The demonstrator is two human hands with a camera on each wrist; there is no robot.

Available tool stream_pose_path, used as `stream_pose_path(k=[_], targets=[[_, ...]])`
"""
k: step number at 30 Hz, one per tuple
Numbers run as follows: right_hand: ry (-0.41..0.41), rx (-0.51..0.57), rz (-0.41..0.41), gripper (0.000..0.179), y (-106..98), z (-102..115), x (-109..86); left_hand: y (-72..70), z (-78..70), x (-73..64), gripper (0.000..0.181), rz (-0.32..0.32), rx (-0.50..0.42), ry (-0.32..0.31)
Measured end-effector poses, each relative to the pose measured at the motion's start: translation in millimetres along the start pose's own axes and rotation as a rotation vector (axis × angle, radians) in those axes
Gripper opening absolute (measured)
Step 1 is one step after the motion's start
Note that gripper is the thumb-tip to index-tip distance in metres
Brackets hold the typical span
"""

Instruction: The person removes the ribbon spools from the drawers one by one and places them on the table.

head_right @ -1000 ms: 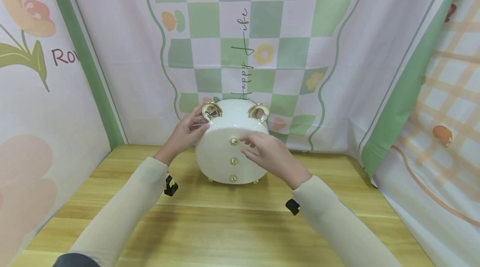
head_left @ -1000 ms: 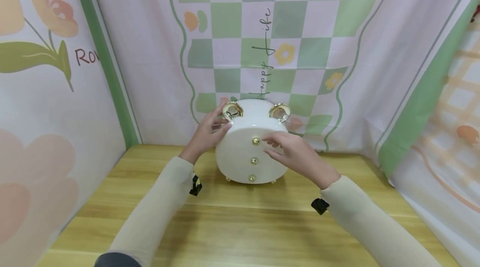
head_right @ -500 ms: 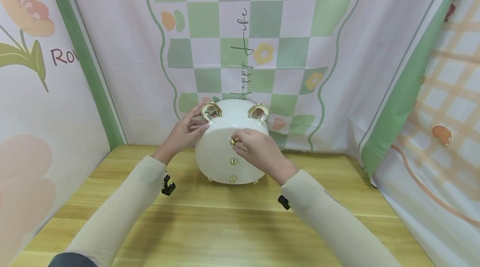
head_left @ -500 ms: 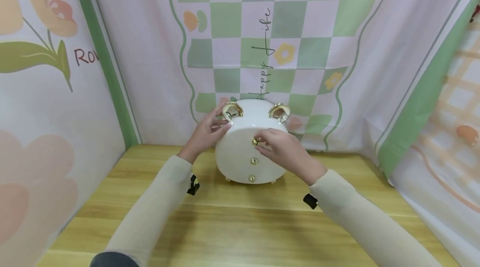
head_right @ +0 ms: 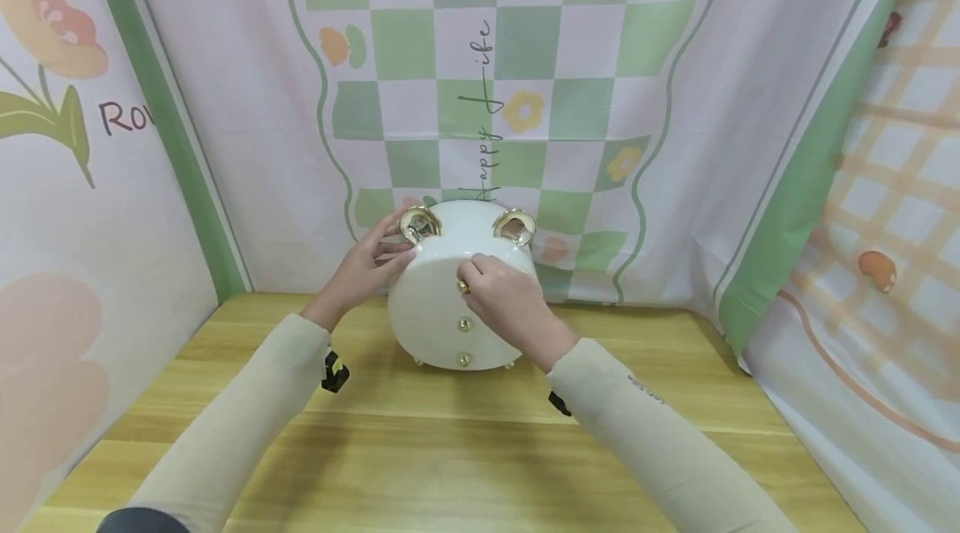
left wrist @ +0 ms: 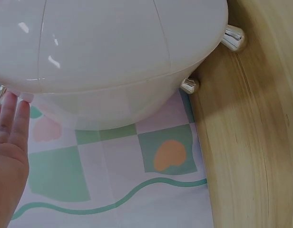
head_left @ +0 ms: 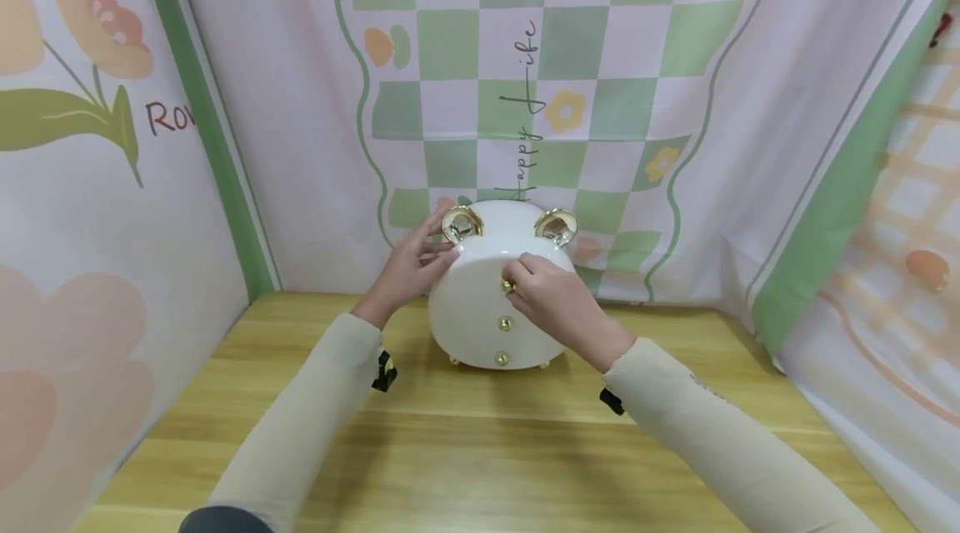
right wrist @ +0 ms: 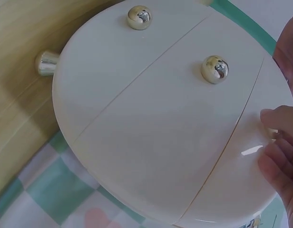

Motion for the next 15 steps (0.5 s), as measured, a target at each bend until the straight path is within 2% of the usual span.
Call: stream_pose_path(k=[15], targets=[[-0.040, -0.013, -0.035, 0.016, -2.1, 5.2, 2.2, -0.8, 0.2, 0.5, 0.072, 0.004, -0.001, 0.018]])
Point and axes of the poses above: each hand's wrist, its own x-axis towards the middle knuckle, its own y-axis out of the palm, z = x × y, the point moved 8 cm from there along x, towards the middle knuckle, and after that the axes turned 7 degrees about -y, right-handed, at the moved point
